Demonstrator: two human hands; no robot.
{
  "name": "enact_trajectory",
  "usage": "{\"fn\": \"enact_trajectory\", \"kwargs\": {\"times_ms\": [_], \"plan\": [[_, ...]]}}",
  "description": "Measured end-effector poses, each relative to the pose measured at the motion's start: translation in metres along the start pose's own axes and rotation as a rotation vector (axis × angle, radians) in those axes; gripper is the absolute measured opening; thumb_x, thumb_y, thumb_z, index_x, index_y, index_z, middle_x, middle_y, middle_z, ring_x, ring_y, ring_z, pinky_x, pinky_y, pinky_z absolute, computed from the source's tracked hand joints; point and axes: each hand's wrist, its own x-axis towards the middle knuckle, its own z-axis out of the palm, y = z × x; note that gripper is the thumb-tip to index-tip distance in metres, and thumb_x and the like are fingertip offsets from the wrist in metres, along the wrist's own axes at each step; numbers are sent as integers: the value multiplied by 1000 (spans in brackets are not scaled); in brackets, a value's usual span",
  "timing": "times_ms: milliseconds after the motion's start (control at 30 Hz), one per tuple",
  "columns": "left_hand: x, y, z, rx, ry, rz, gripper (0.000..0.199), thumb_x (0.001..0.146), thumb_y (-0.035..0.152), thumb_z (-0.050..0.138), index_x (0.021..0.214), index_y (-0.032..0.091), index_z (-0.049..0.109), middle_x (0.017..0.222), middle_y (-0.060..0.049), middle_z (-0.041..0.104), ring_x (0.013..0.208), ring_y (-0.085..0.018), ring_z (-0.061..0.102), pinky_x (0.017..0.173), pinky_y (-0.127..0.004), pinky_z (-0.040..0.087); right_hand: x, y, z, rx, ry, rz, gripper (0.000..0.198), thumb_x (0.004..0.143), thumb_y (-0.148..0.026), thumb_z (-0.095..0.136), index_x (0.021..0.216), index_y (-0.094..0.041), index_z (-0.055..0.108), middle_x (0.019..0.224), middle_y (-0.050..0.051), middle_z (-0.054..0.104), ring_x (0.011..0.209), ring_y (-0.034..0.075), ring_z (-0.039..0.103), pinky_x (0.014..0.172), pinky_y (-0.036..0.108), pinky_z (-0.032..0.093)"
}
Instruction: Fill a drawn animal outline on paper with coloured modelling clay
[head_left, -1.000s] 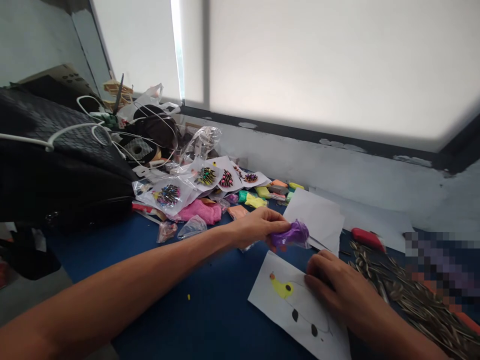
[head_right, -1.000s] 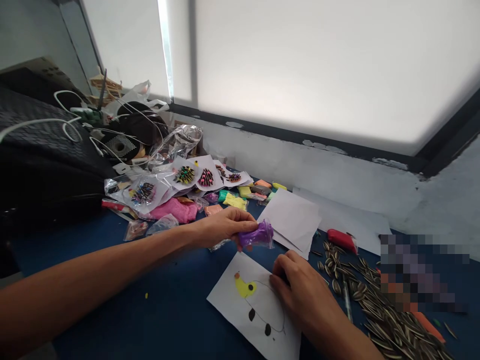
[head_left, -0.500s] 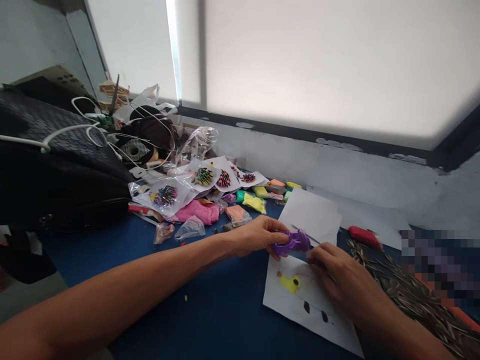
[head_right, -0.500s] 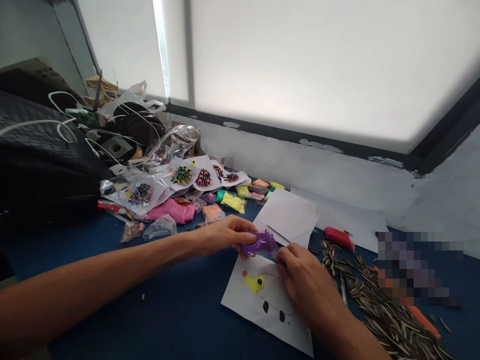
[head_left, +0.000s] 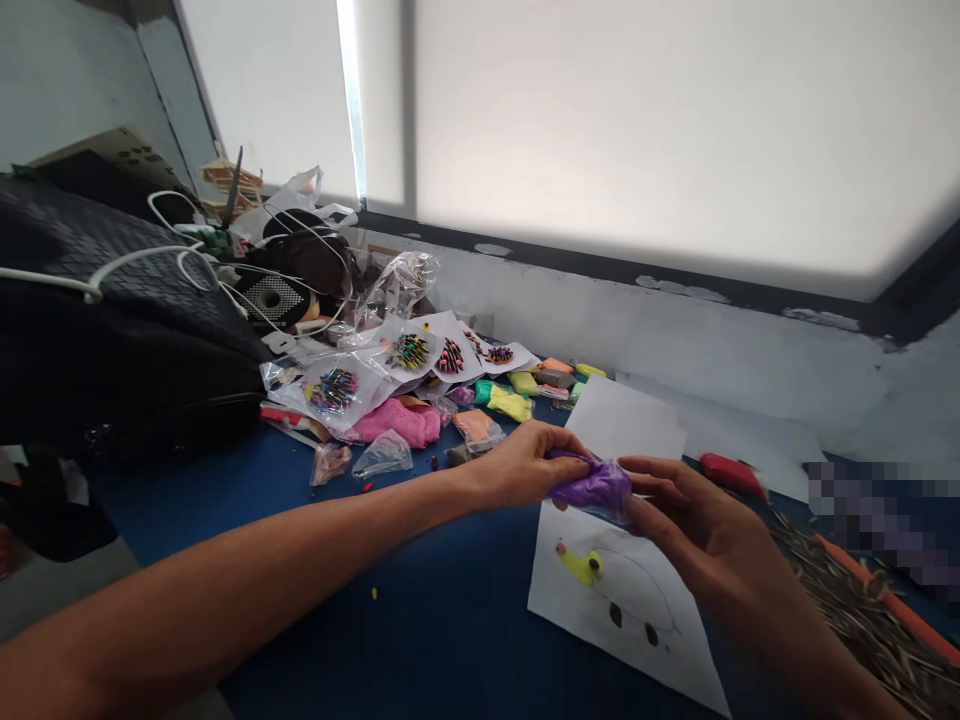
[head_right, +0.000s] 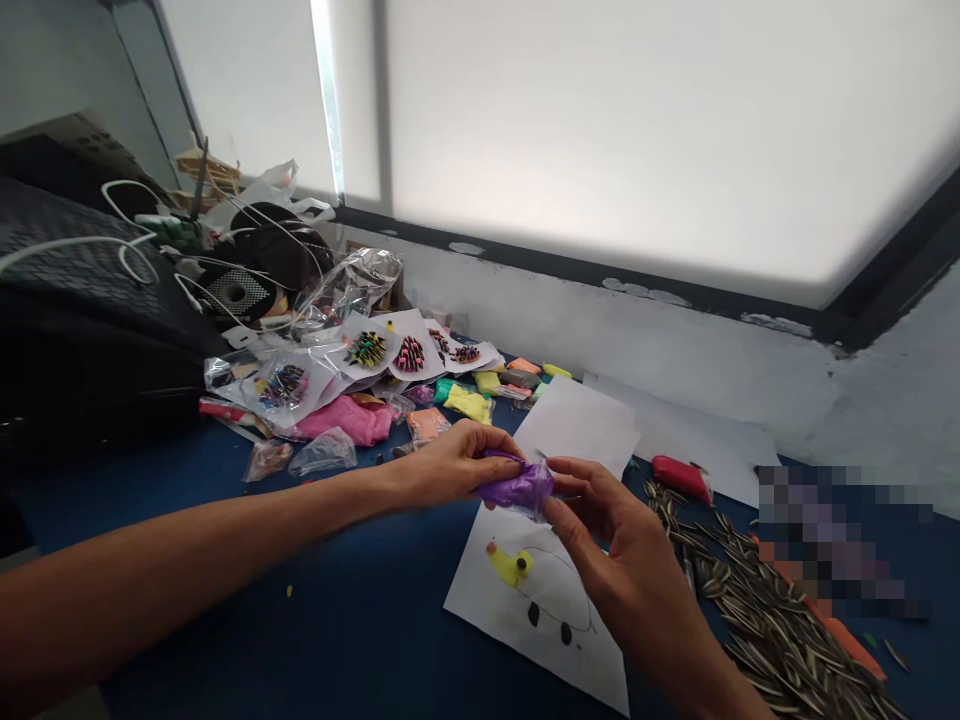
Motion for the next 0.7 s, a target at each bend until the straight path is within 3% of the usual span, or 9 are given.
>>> {"fn": "enact_trajectory", "kwargs": {"times_ms": [100, 233, 467, 700], "plan": [[0, 0, -4, 17, -49, 17, 20, 87, 27, 61, 95, 9, 65, 71, 0, 59, 60, -8, 52, 55, -19, 39, -1, 0, -2, 21, -25, 40, 54, 82, -59, 59, 120, -20, 60, 105, 14, 73, 91, 27, 72, 74, 40, 61], [-1, -4, -9, 70, -124, 106, 42, 71, 22, 78, 109, 13, 63, 89, -2, 63, 77, -11, 57, 66, -21, 44, -1, -1, -3, 47, 12, 68, 58, 76, -59, 66, 116, -19, 60, 103, 15, 73, 88, 28, 72, 68, 39, 62], [-2, -9, -6, 148, -104, 165, 20, 81, 24, 65, 97, 11, 68, 72, -1, 62, 67, -12, 58, 64, -23, 43, 2, -2, 2, 121, -21, 125, 63, 68, -56, 73, 116, -18, 58, 94, 12, 74, 84, 28, 73, 65, 39, 61], [-2, -6, -4, 141, -38, 155, 7, 77, 18, 66, 81, 12, 66, 61, 2, 59, 58, -9, 54, 57, -21, 39, 1, -4, 4, 155, -120, 86, 39, 72, -54, 71, 93, -22, 67, 89, 7, 75, 83, 24, 72, 73, 36, 59]]}}
